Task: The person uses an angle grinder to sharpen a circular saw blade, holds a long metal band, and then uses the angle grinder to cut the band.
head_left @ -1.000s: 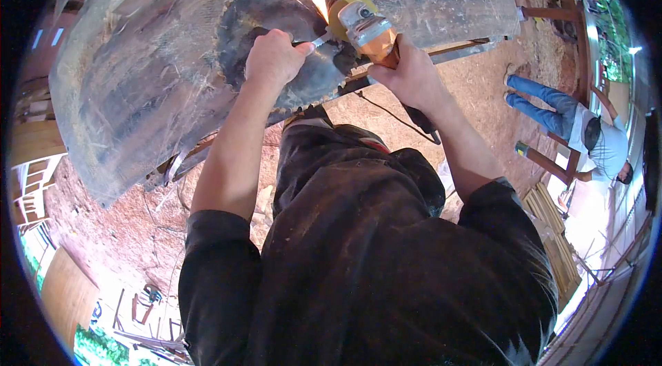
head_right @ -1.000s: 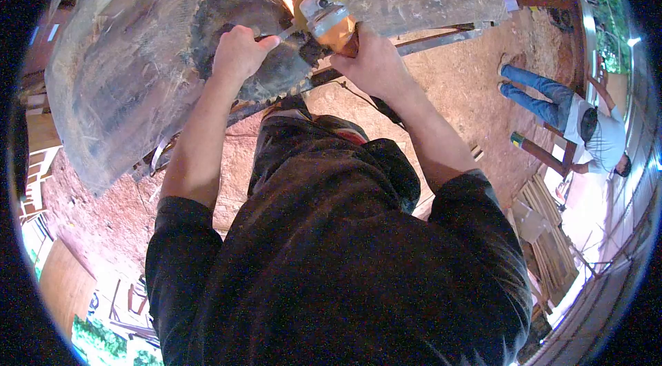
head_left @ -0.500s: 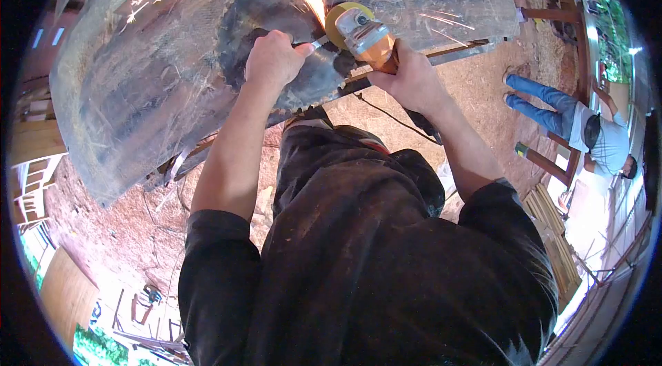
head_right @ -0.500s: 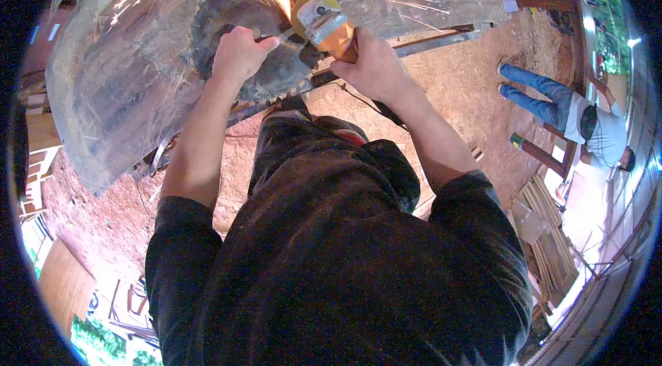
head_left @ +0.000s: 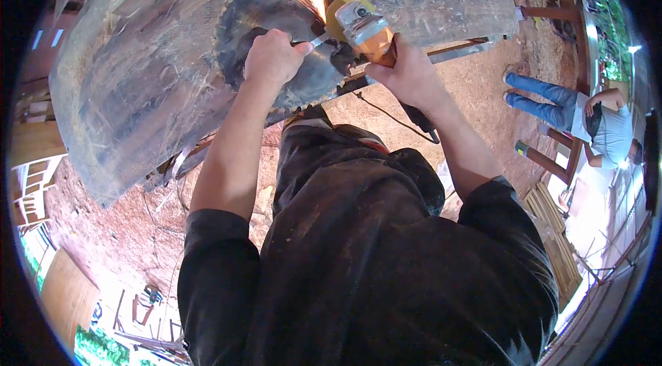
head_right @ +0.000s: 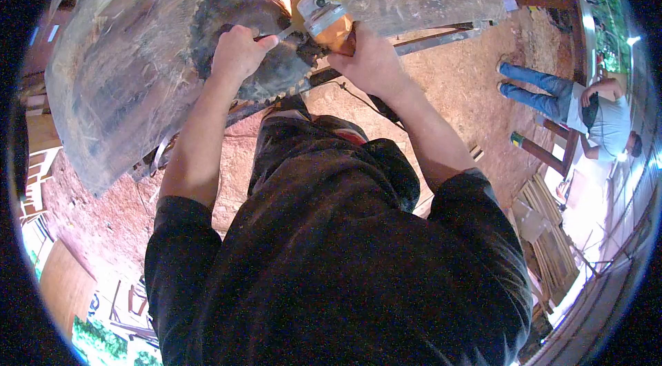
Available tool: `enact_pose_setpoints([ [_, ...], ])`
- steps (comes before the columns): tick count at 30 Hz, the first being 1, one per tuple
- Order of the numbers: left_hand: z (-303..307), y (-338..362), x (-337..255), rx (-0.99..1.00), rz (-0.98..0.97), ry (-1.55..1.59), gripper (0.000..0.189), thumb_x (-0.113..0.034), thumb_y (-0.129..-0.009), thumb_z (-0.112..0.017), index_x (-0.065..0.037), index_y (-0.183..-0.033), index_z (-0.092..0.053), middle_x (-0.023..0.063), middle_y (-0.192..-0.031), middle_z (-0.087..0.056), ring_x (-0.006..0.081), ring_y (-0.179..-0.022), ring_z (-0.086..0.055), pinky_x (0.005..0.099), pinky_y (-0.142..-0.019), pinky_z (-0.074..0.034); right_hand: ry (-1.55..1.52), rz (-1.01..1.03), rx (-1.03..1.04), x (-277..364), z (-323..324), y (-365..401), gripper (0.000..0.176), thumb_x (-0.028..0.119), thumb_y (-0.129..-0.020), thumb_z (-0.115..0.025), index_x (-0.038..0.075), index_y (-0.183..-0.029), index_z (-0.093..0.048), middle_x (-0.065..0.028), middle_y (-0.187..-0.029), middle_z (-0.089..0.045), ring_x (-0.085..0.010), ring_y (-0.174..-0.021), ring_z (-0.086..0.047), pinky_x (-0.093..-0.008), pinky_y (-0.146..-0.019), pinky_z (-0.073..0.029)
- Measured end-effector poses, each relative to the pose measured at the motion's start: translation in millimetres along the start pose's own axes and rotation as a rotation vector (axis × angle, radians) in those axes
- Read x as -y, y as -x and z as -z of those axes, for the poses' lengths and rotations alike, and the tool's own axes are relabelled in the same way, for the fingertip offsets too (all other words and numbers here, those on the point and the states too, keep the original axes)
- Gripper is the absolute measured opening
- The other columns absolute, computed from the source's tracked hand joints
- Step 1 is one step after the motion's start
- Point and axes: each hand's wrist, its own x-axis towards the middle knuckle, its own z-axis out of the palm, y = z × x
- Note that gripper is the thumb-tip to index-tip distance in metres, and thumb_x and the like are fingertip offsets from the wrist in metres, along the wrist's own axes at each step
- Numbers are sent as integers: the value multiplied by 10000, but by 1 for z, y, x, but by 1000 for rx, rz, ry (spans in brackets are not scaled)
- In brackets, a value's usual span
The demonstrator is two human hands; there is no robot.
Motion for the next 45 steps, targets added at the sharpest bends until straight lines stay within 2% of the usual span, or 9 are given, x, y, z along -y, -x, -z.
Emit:
enact_pose_setpoints([
  [2,-12,-7,9,-102,-77,54,516,-488,-875,-727,-9,-1065,-758,281,-1007,-720,434,-989,-702,489,-923,-550,36,4,-51,-3,-2,-3,508,292,-791,-776,-70,-1100,-597,-269,-940,-715,-425,-937,-713,-477,-838,-565],
  [18,-13,-6,10,-154,-124,57,560,-510,-857,-742,29,-1009,-754,289,-964,-719,434,-960,-712,498,-894,-561,15,2,-42,-6,-6,-7,482,298,-792,-770,-68,-1050,-592,-289,-911,-703,-456,-927,-699,-503,-816,-563],
  [21,-6,-2,4,-112,-47,60,572,-517,-855,-743,35,-1005,-751,296,-967,-717,437,-970,-710,499,-889,-564,-14,57,-25,-1,-6,-3,487,296,-791,-769,-74,-1047,-581,-294,-897,-699,-466,-914,-696,-510,-805,-564],
  [23,-3,1,2,-114,-48,52,578,-522,-855,-741,40,-985,-751,303,-959,-715,440,-959,-711,502,-889,-564,86,-15,-16,4,-3,-4,515,254,-785,-786,-83,-1118,-584,-260,-963,-714,-415,-957,-712,-454,-839,-552],
  [26,-21,-13,16,-173,-119,82,616,-539,-844,-746,69,-942,-739,312,-945,-712,443,-951,-713,504,-872,-570,85,-17,-13,4,-2,-5,508,250,-787,-787,-79,-1117,-586,-257,-967,-716,-405,-963,-715,-448,-844,-553],
  [29,-1,-1,2,-40,-42,15,530,-485,-887,-719,8,-1080,-742,277,-1064,-718,413,-1045,-697,480,-932,-560,10,-28,38,5,-1,-2,518,259,-787,-791,-79,-1122,-587,-261,-970,-715,-414,-969,-712,-451,-841,-552],
  [36,-7,-4,6,-55,-50,45,524,-477,-893,-714,4,-1099,-738,268,-1086,-716,413,-1055,-693,482,-935,-557,12,-2,-67,-3,1,-6,513,254,-797,-787,-88,-1122,-585,-265,-982,-711,-403,-981,-712,-438,-848,-549],
  [39,-8,-5,6,-54,-56,39,523,-479,-897,-707,0,-1104,-738,262,-1082,-719,411,-1055,-694,483,-934,-557,-30,-23,-68,1,2,-1,463,273,-802,-771,-57,-1078,-602,-247,-938,-723,-421,-950,-708,-471,-824,-565],
  [45,-10,-5,8,-105,-64,39,537,-503,-867,-719,1,-1049,-755,286,-1020,-716,438,-997,-702,501,-927,-550,-72,-36,37,2,0,3,518,269,-804,-785,-83,-1126,-583,-270,-999,-704,-411,-1006,-701,-441,-853,-544],
])
